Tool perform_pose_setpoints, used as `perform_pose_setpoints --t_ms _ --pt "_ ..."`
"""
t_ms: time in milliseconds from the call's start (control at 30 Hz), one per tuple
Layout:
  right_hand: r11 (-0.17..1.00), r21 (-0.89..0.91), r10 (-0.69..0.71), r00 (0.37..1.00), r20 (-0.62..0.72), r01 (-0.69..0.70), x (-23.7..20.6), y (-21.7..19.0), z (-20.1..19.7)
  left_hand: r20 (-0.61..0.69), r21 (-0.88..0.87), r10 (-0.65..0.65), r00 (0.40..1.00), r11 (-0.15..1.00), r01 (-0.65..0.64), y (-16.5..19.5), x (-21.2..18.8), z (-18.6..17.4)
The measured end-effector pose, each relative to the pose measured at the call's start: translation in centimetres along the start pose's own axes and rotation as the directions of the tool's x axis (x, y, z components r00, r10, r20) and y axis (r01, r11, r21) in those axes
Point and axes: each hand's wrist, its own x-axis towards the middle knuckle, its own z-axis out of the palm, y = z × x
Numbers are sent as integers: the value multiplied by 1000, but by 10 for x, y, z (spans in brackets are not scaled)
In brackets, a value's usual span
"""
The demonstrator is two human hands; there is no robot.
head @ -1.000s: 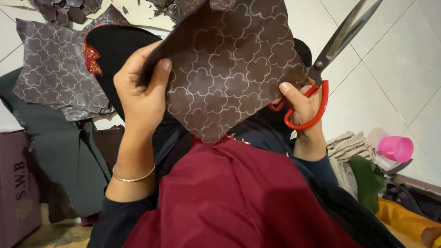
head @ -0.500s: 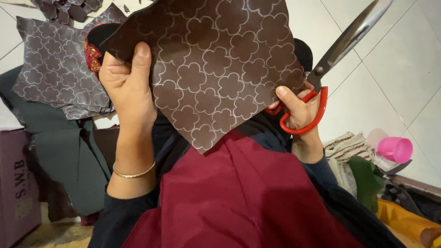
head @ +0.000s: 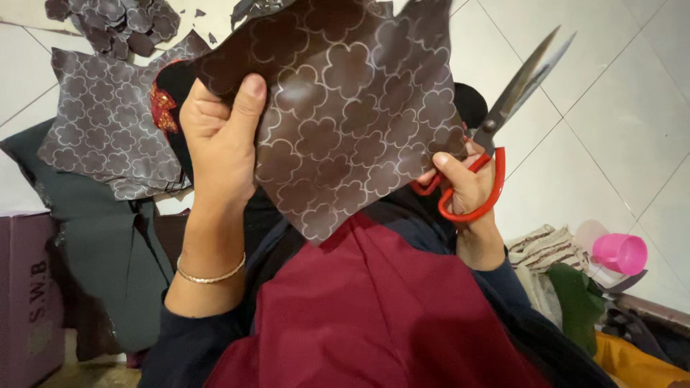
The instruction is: The person sits on the floor and uses red-handled scissors to cut a brown patterned sheet into small clover-shaped pieces. They repeatedly trim the edges of each shape and place the finished pieces on the floor beside them.
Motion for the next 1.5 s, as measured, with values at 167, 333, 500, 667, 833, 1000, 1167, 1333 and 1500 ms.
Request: perform_pose_setpoints --t_ms 167,333,500,667,833,1000,1167,1333,1500 --pt "997 23 -69 997 -34 70 3 6 -11 23 259 15 1000 966 -21 -4 2 -8" --pt "999 17 -48 997 -52 49 4 8 -14 55 582 201 978 790 -195 21 9 9" --pt "1000 11 -17 998 -54 18 5 6 -11 293 682 267 918 615 -396 86 -15 40" --pt "999 -45 9 997 -77 -12 2 4 -8 923 -214 145 357 963 163 98 -47 47" --pt "1000 14 2 999 -33 -2 -1 1 -5 947 -280 187 260 876 391 95 -60 45" --pt "1000 -26 10 999 -45 -11 -2 -6 -6 952 -284 193 237 848 448 92 -62 49" --pt "1000 1 16 1000 -27 -16 -2 -7 0 965 -249 173 199 846 472 84 -55 58" --pt "1000 -4 7 1000 -4 -7 5 -11 11 978 -43 -32 205 937 347 65 -41 66" --pt "999 -38 20 994 103 -16 9 -20 21 556 813 -747 364 581 -49 -21 -43 75"
